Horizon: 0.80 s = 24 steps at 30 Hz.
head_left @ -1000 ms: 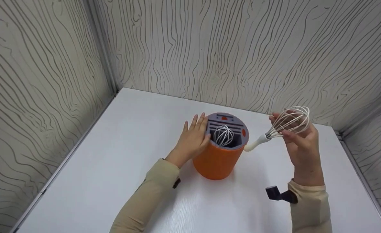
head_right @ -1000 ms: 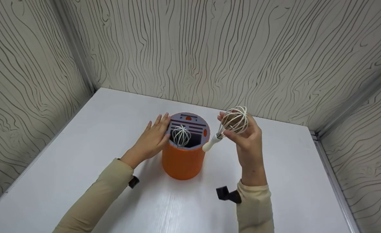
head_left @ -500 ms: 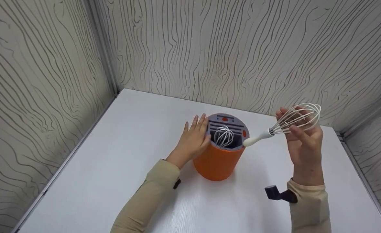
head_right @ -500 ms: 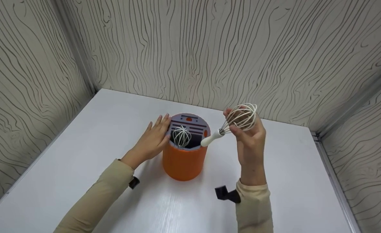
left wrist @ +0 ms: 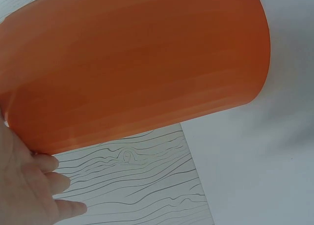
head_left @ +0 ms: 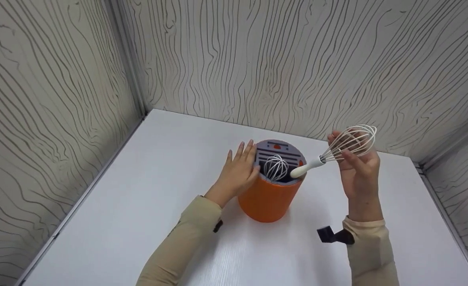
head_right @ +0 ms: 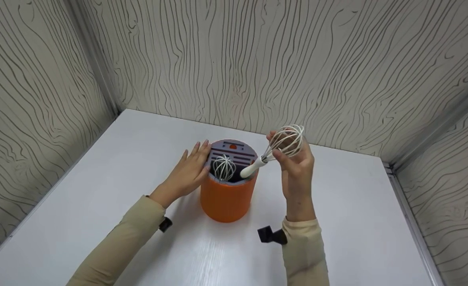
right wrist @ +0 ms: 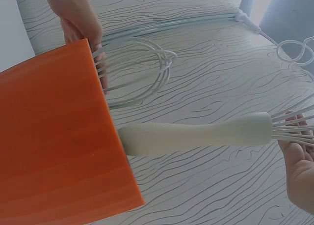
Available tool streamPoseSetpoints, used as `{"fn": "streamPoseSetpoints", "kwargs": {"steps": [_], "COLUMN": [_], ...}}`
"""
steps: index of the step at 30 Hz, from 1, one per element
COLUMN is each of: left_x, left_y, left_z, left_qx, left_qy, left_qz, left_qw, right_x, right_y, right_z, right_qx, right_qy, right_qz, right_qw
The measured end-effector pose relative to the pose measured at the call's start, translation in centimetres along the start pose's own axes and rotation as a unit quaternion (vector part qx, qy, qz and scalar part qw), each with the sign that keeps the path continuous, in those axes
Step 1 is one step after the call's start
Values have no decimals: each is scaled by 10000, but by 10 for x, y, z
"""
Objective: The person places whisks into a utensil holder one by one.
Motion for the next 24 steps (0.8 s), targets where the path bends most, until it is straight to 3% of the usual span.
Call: {"fn": "streamPoseSetpoints", "kwargs": {"steps": [14,24], "left_x": [0,0], "left_y": [1,1], "left_z": [0,0], "left_qx": [16,22], "left_qy": [-102,-62], "left_qz": [124,107], "left_qw": [9999,9999], "right_x": [3,1], "right_y": [-1,-1], "right_z": [32,42], "right_qx": [-603,-911], "right_qy": [-673,-895], "right_qz": [-31,83], "right_qw": [9959,9918]}}
Point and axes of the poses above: each hand's wrist, its own x-axis towards the middle knuckle, its own y-axis out of the back of the hand, z = x × y, the point moved 8 cm from there along x, towards the middle knuckle, and after that the axes turned 14 degrees about -y, right-handed, at the moved point
